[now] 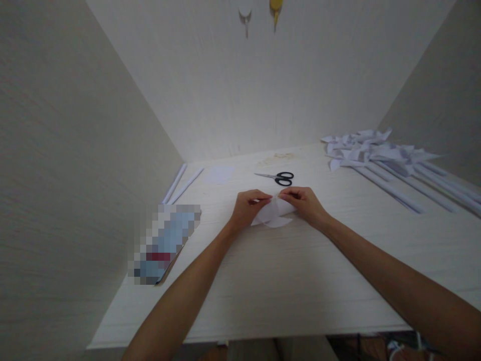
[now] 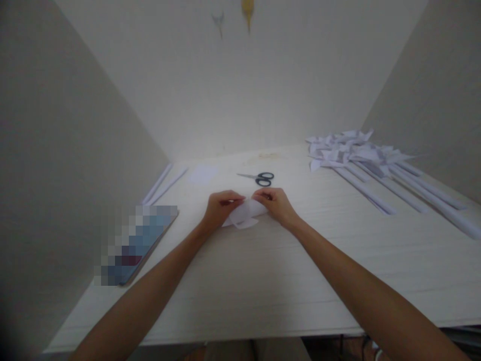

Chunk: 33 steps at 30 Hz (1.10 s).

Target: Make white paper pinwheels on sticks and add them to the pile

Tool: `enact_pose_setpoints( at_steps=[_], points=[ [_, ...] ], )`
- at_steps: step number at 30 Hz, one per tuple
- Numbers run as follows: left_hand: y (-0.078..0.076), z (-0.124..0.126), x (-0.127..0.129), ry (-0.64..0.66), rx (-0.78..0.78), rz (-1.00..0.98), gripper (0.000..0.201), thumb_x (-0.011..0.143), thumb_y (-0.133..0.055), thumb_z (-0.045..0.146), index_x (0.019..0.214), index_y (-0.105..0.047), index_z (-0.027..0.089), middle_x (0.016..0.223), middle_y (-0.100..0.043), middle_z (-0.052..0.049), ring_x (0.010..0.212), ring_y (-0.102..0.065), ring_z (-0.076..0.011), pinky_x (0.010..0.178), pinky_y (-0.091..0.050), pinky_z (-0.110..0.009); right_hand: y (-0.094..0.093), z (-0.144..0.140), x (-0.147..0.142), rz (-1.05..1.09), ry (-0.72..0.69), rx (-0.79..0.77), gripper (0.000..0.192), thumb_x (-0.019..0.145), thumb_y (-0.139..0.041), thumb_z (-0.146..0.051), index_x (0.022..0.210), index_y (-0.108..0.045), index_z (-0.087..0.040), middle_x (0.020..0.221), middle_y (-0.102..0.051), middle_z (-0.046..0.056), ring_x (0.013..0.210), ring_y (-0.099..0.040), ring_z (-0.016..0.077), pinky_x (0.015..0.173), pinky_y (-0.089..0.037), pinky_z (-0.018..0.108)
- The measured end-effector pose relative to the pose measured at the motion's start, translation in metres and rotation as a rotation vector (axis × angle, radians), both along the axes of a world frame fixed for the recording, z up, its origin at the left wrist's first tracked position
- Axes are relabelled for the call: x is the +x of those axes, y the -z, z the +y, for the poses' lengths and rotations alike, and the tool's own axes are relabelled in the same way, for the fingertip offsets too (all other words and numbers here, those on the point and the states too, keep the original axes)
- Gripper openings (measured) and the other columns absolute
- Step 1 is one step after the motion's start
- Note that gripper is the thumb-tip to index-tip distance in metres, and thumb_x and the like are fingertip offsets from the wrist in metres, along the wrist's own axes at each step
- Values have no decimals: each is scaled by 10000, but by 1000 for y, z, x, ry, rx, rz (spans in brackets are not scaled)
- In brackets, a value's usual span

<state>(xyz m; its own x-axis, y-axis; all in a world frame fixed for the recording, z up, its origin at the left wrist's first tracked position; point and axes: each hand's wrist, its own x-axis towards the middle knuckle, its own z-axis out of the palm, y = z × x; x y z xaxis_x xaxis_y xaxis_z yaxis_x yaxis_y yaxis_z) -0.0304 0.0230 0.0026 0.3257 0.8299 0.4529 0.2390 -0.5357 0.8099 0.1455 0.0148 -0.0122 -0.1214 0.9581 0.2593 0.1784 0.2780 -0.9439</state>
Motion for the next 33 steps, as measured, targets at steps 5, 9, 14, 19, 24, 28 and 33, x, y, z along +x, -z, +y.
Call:
enact_pose_setpoints(
  at_steps=[5, 9, 14, 19, 24, 28, 33],
  points=[
    [1, -1, 1, 13, -12, -36, 70, 674, -617, 188, 702, -677, 168, 710, -676, -34, 658, -607, -122, 546, -479, -214, 0, 0, 0, 14, -7, 0, 218, 670, -594, -360, 704, -649, -151, 676, -628, 25, 626, -517, 141, 611, -382, 279],
    [1, -2, 1, 15, -22, -40, 69, 674, -616, 186, 698, -677, 166, 705, -676, -35, 656, -606, -122, 541, -473, -211, -1, 0, 0, 26, -21, -17, 214, 665, -598, -359, 698, -649, -154, 674, -628, 24, 622, -519, 140, 601, -380, 277],
    [-1, -2, 1, 23, -26, -52, 67, 674, -617, 184, 697, -677, 166, 714, -675, -35, 669, -607, -122, 559, -482, -214, 0, 0, 0, 54, -17, -37, 211, 657, -604, -355, 692, -646, -151, 668, -625, 23, 614, -516, 135, 593, -379, 274],
    [0, -1, 1, 41, -55, -70, 80, 676, -613, 194, 711, -681, 168, 727, -673, -36, 685, -607, -126, 564, -490, -218, 1, 0, 0, 75, -10, -48, 228, 645, -611, -372, 697, -646, -152, 674, -627, 23, 607, -521, 133, 584, -387, 272],
    [0, -1, 1, 40, -69, -94, 75, 665, -623, 199, 702, -683, 174, 722, -674, -33, 681, -607, -127, 564, -487, -217, -2, -2, -1, 81, -24, -67, 230, 649, -604, -375, 688, -638, -150, 667, -619, 23, 599, -516, 128, 570, -386, 264],
    [0, -1, 1, 50, -84, -101, 72, 663, -624, 187, 700, -684, 171, 717, -673, -32, 680, -606, -125, 572, -487, -217, -1, -1, -1, 115, -36, -83, 206, 649, -612, -352, 684, -635, -150, 652, -609, 14, 582, -507, 117, 552, -377, 251],
    [0, 0, 1, 64, -94, -114, 66, 658, -629, 174, 695, -684, 168, 706, -671, -29, 663, -600, -113, 565, -481, -206, -1, -1, -1, 118, -54, -92, 194, 657, -611, -337, 684, -635, -146, 643, -602, 11, 573, -496, 109, 538, -367, 243]
  ],
)
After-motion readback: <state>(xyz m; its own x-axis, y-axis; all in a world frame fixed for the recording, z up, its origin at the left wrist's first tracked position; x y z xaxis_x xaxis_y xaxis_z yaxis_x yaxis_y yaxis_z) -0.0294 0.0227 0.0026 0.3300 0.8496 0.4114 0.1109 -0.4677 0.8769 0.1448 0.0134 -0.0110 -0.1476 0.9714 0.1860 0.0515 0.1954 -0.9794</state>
